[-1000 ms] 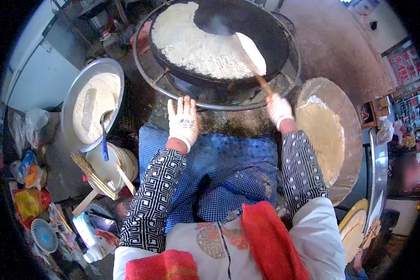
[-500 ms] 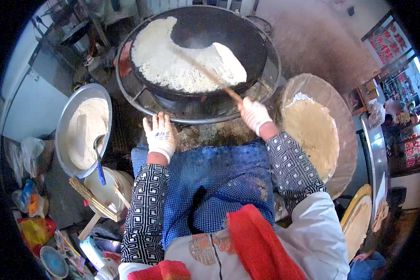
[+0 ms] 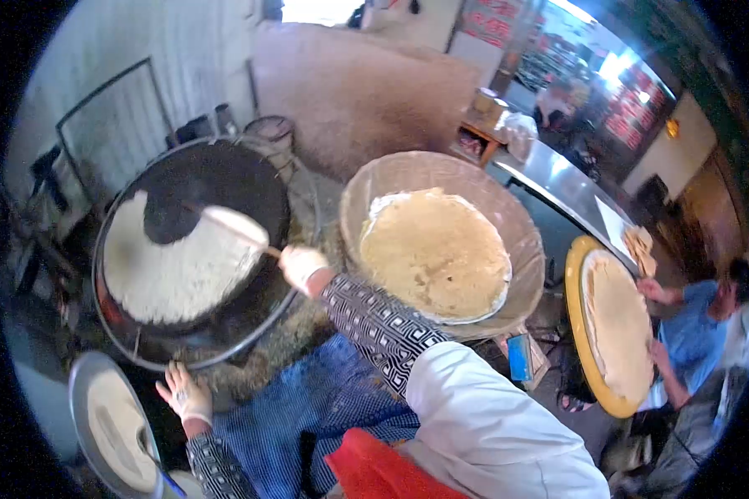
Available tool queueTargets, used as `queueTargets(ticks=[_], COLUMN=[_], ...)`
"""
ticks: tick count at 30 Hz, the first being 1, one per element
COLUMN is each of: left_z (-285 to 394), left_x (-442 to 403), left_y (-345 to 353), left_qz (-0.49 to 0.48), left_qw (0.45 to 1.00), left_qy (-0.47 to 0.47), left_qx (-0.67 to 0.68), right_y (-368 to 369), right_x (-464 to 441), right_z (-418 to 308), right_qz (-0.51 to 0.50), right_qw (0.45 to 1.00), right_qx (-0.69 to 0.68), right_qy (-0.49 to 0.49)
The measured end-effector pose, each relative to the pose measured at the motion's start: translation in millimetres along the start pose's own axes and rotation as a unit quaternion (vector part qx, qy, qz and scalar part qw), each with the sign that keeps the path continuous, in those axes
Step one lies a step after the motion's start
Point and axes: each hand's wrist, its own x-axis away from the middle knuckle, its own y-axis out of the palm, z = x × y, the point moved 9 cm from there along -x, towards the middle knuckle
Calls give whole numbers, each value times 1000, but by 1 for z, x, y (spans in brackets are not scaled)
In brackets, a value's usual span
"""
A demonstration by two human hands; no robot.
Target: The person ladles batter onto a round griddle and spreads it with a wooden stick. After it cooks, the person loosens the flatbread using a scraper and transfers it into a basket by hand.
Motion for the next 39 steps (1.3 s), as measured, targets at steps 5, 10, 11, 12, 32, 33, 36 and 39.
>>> queueTargets(ticks=[5, 10, 11, 12, 32, 33, 36, 39], left_z=[-24, -43, -18, -7, 42, 39, 31, 22], left_x=[-7, -16, -4, 3, 20, 20, 13, 2], left_y=[20, 30, 0, 4, 5, 4, 3, 7], left_qz=[-8, -18, 20, 192, 105, 106, 107, 17], left_qw=[999, 996, 999, 979, 992, 992, 991, 998], left_qy=[-31, -79, -47, 35, 66, 66, 54, 24], left_qx=[-19, -39, 2, 51, -10, -18, -56, -52], right_y=[-4, -35, -34, -35, 52, 37, -5, -15], right_x=[35, 23, 28, 31, 29, 20, 3, 4], right_z=[-25, 6, -5, -14, -34, -11, 21, -1], right_qz=[-170, -70, -72, -72, -182, -150, -115, -94], right_qw=[976, 981, 982, 983, 963, 984, 989, 993], right_qx=[-134, -155, -158, -159, 117, 68, -35, -37], right_qy=[27, 95, 73, 47, -161, -69, 85, 67])
